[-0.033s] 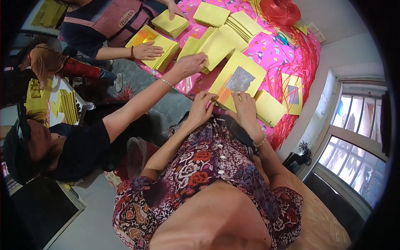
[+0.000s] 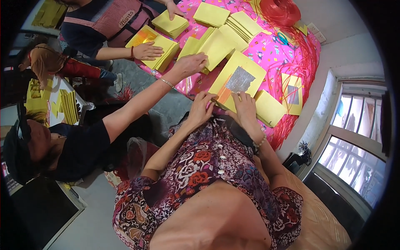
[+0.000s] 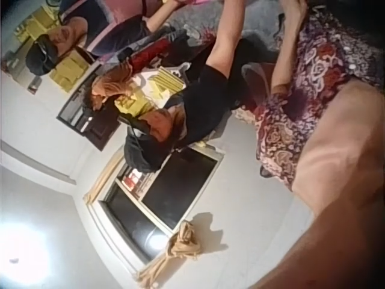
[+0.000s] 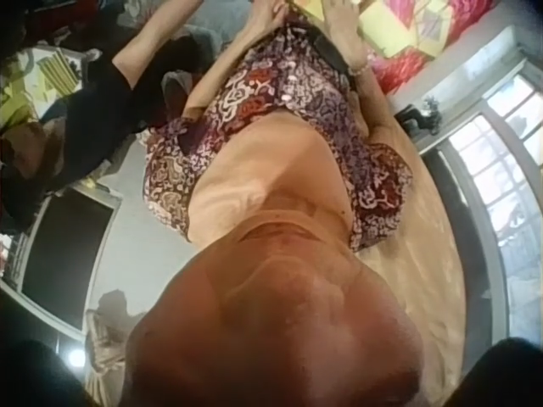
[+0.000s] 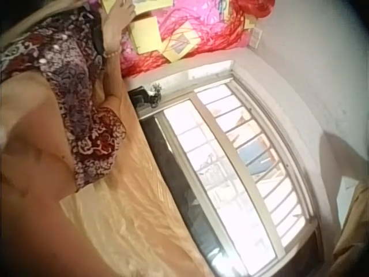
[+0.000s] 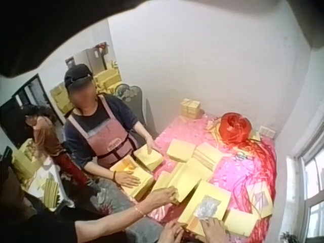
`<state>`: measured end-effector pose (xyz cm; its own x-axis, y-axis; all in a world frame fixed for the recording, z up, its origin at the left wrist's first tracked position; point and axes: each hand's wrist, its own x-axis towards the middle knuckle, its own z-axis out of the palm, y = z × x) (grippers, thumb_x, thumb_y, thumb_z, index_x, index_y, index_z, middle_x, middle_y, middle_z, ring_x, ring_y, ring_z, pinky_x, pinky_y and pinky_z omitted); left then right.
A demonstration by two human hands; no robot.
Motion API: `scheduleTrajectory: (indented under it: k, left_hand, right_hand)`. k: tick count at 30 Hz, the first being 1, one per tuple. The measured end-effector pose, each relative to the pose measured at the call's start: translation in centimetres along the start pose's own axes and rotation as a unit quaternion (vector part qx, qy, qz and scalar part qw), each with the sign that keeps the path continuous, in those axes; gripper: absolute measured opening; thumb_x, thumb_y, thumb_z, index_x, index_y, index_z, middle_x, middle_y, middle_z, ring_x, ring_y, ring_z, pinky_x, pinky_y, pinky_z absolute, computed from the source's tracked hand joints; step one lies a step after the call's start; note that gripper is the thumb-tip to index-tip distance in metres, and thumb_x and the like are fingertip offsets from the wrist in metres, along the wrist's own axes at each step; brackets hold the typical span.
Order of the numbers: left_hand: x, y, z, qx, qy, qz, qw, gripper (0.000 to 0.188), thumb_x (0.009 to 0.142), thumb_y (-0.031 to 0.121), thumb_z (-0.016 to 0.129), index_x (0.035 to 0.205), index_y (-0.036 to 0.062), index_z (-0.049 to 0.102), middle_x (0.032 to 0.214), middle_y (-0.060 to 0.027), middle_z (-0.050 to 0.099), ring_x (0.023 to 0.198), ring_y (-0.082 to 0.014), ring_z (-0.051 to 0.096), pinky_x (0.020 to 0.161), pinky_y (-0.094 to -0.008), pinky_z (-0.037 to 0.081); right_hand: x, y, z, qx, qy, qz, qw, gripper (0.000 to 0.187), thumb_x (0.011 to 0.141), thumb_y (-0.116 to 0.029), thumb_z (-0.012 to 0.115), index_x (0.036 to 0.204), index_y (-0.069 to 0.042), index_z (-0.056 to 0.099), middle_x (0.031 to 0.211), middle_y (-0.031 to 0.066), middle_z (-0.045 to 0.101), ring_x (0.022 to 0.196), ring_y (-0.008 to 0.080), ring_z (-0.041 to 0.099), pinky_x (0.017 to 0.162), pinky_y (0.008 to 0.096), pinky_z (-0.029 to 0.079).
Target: Counting and stacking sheets of yellow joss paper at a workshop table.
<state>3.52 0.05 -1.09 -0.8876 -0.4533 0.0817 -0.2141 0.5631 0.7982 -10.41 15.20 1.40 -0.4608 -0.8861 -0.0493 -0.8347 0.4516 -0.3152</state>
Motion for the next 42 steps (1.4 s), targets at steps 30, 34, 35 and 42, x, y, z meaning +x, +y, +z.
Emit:
scheduleTrajectory:
  k: [30,34,35,42]
  left_hand:
    - [-0.7,0.3,1.1,0.039,0.018,0.034,0.999,0.036,0.076,0.0,0.06,0.111,0.0007,0.057,0.098,-0.0181,0.051,0.087,-0.0353,0.055,0.072,-0.0413,0.048]
    - [-0.5,0.5,0.6,0.027,-0.007,-0.004,1.0,0.037,0.076,0.002,0.062,0.113,0.0012,0.057,0.101,-0.0185,0.051,0.087,-0.0347,0.056,0.073,-0.041,0.049]
    - [-0.4,0.6,0.6,0.022,-0.012,-0.004,1.0,0.037,0.076,0.002,0.062,0.113,0.0012,0.057,0.101,-0.0185,0.051,0.087,-0.0347,0.056,0.073,-0.041,0.049]
    - [-0.7,0.3,1.4,0.02,-0.001,0.017,1.0,0.036,0.078,0.002,0.062,0.113,0.0021,0.056,0.1,-0.0172,0.05,0.088,-0.034,0.056,0.074,-0.0418,0.049]
  right_hand:
    - [21.1,-2.5,-3.7,0.058,-0.072,-0.148,0.985,0.057,0.084,-0.004,0.052,0.137,-0.023,0.045,0.103,0.0195,0.058,0.094,0.0383,0.061,0.079,0.0439,0.05]
    - [20.7,0.9,-3.3,-0.089,-0.142,-0.066,0.984,0.054,0.083,-0.011,0.056,0.136,-0.024,0.047,0.106,0.0174,0.059,0.093,0.0354,0.063,0.077,0.0441,0.052]
    - [20.7,1.6,-2.9,-0.09,-0.146,-0.061,0.983,0.054,0.083,-0.011,0.056,0.136,-0.024,0.047,0.106,0.0174,0.059,0.093,0.0354,0.063,0.077,0.0441,0.052]
    - [19.1,4.0,0.2,-0.041,0.014,-0.084,0.995,0.038,0.086,-0.01,0.055,0.123,-0.019,0.059,0.092,0.0165,0.057,0.085,0.0344,0.061,0.073,0.0445,0.05]
